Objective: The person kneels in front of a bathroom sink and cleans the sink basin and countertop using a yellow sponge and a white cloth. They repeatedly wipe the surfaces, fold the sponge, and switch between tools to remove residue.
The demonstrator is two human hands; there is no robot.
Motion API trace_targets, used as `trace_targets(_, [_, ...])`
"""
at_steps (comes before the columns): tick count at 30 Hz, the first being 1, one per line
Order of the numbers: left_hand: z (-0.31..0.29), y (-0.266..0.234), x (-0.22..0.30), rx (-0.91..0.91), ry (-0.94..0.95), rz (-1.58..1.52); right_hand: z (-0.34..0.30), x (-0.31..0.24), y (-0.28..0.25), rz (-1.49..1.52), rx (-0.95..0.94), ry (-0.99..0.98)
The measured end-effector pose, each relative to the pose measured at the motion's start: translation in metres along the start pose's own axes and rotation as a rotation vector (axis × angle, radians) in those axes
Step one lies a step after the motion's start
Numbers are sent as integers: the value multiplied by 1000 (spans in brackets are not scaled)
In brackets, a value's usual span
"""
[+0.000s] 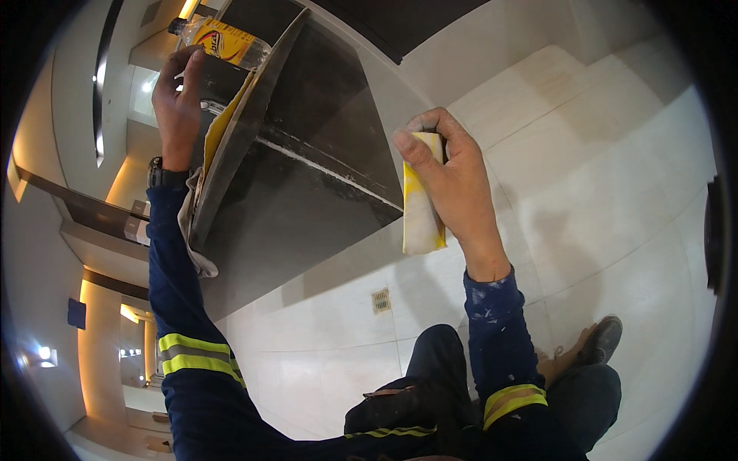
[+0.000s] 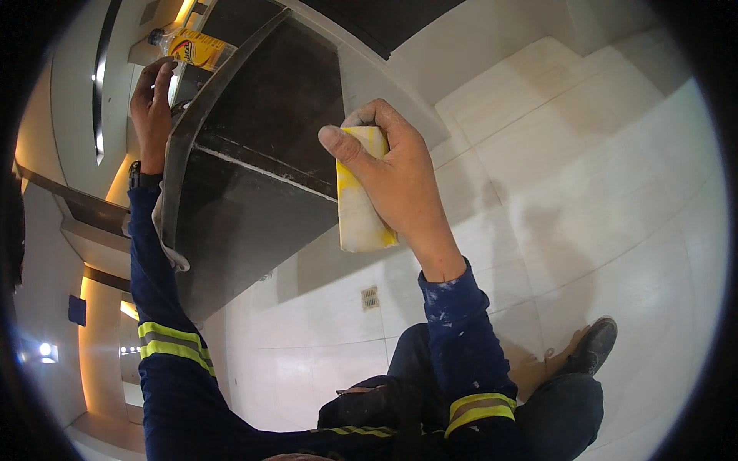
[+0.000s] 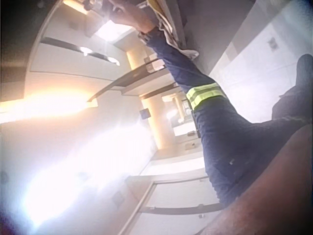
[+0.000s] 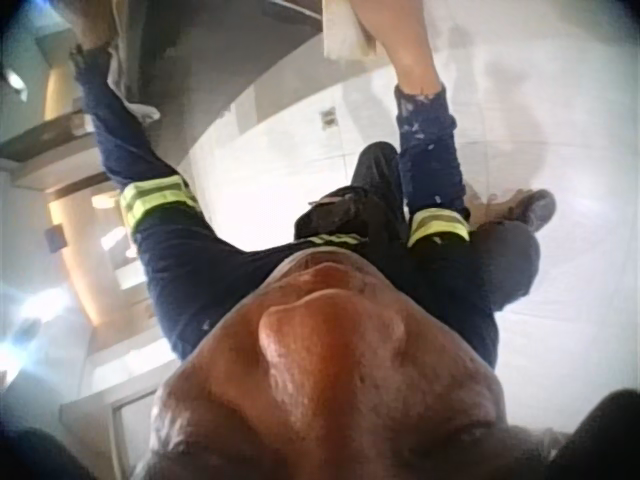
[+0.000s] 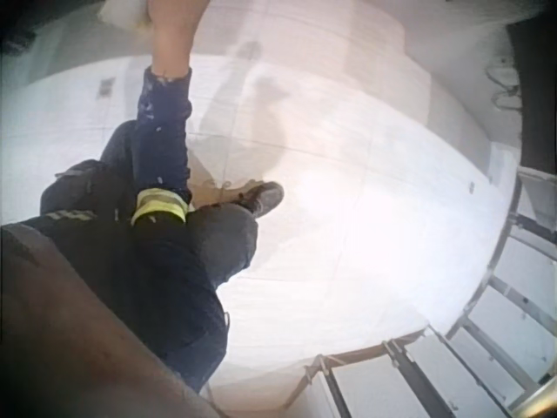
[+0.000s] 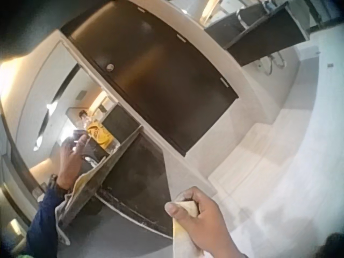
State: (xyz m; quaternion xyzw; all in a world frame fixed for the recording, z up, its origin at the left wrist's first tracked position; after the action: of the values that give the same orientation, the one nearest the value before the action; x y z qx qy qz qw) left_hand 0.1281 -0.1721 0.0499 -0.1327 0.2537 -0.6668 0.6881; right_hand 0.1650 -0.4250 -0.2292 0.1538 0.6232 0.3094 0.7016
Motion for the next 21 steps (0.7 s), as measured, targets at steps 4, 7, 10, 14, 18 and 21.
trace_targets(4, [-2,-10,-13,9,13,-36,-3,13,-6,16,71,-5])
trace_targets(7, [7,-17,-10,42,20,-118,12,9,-16,160,345,-52])
trace_targets(10, [22,-25,1,164,97,-135,43,-51,-3,168,350,-441])
trace_targets(14, [25,-32,11,423,-41,-139,62,-145,43,-161,254,-1205])
trace_targets(18, [30,-70,-30,668,-91,-67,59,-209,159,-153,-192,-1642])
trace_targets(21, [25,-67,-62,690,-160,-142,46,-190,238,-149,-219,-1556])
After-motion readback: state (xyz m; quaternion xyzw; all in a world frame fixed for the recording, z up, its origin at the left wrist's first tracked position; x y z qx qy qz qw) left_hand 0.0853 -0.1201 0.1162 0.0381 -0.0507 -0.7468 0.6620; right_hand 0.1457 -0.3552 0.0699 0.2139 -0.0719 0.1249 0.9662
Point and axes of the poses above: each hand's wrist, its own z-axis towards the middle knuckle, its own y-axis out of the palm, x = y × z, the point moved 1 cm from there along z, towards the middle knuckle, and after that the axes turned 13 degrees about x, right-handed, at the moved point
